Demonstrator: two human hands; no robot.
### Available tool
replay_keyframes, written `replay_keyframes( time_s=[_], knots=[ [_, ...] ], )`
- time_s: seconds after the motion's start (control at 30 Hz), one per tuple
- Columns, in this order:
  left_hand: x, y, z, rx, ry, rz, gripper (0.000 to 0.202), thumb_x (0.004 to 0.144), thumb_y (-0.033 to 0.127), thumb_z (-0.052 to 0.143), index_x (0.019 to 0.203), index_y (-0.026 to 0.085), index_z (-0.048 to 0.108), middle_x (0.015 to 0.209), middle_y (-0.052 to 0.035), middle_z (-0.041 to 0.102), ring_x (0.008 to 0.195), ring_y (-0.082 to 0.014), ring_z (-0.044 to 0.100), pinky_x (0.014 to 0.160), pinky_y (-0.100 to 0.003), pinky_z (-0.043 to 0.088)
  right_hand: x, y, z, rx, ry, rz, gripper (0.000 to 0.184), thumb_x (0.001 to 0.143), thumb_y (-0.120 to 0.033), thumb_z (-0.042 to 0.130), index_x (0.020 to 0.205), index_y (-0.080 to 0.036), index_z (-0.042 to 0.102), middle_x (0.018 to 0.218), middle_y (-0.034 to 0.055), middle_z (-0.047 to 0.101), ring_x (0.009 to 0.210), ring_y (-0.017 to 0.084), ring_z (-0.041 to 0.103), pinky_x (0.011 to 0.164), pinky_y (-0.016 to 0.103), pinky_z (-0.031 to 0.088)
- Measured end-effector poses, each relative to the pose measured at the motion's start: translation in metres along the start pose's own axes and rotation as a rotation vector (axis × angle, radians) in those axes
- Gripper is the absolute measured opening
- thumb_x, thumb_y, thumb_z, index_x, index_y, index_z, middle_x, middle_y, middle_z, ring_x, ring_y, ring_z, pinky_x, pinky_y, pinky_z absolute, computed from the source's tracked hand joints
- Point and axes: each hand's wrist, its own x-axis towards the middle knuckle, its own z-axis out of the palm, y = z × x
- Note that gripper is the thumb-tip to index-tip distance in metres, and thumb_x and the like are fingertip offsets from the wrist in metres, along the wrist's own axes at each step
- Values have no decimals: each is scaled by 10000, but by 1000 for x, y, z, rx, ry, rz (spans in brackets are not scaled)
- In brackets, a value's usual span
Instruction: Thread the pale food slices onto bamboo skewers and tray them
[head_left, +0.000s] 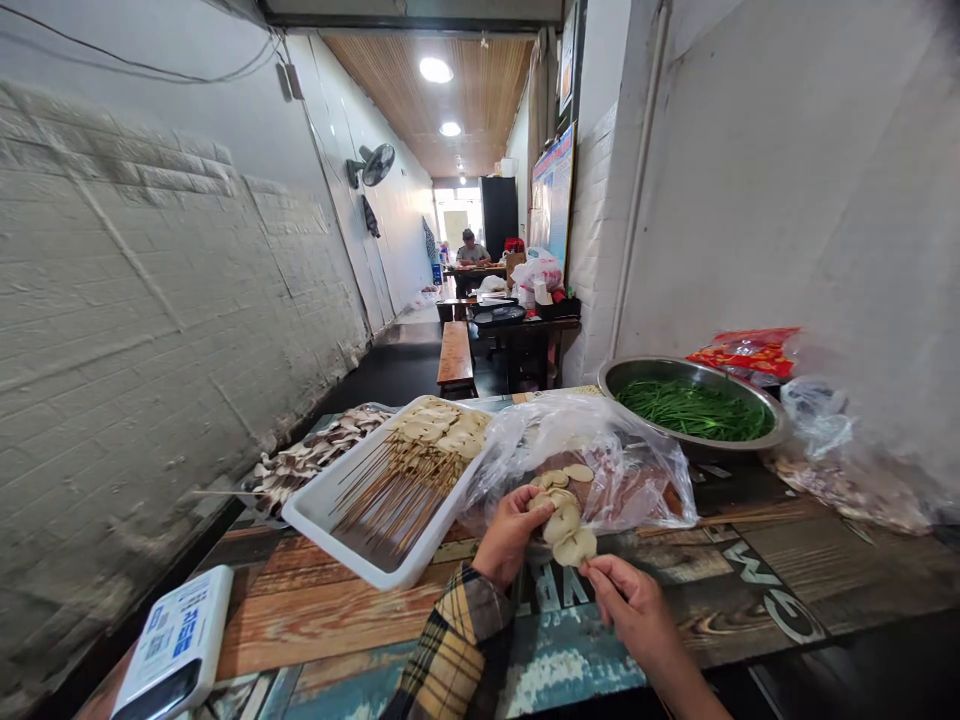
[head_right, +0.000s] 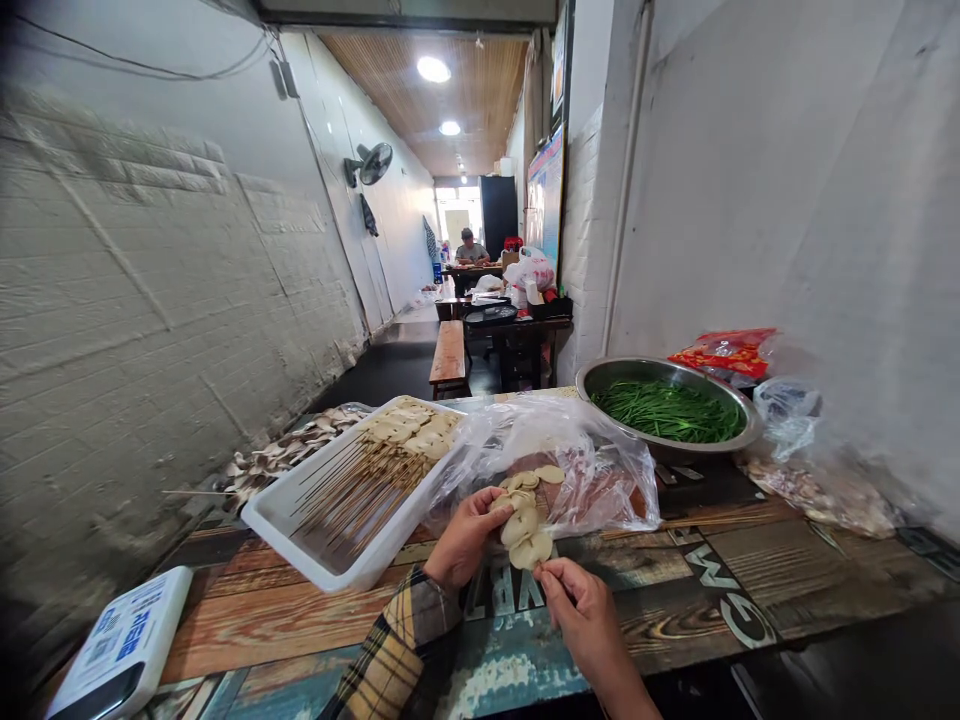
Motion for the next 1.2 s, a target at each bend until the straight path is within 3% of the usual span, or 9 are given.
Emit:
replay_keyframes(
  time_s=[0.23,0.4,0.63,0.8,1.2],
  knots=[
    [-1,1,6,-157,-89,-69,430,651,451,792,921,126,713,856,-80,699,714,-142,608,652,-245,458,0,-4,-2,27,-7,32,423,888,-512,507,860,-125,675,447,-54,451,409,95,385,436,211,305],
    [0,-1,8,-155,-180,-123,372,621,397,824,825,108,710,743,-61,685,624,-114,583,618,-230,459,0,-14,-2,0,10,13,403,902,-485,495,842,-131,677,460,-51,460,404,90,395,421,202,312],
    [3,2,4,-163,20,-47,397,562,406,846,804,134,686,681,-20,667,574,-110,580,569,-232,460,-2,-22,-2,-157,-7,-12,384,910,-445,490,914,-131,711,476,-25,535,433,115,483,448,205,363],
    [4,4,3,-183,39,-38,440,579,441,830,864,138,687,746,-46,693,667,-149,633,621,-255,488,-3,-29,-3,-210,-5,-58,351,916,-410,479,855,-144,699,451,-31,533,434,122,509,508,218,407],
    [5,-5,10,-71,150,38,393,537,382,843,796,126,695,679,-22,673,571,-111,565,557,-225,428,-4,-30,-3,-310,24,-99,315,914,-358,472,735,-177,658,430,-39,527,427,122,514,516,220,395]
  ],
)
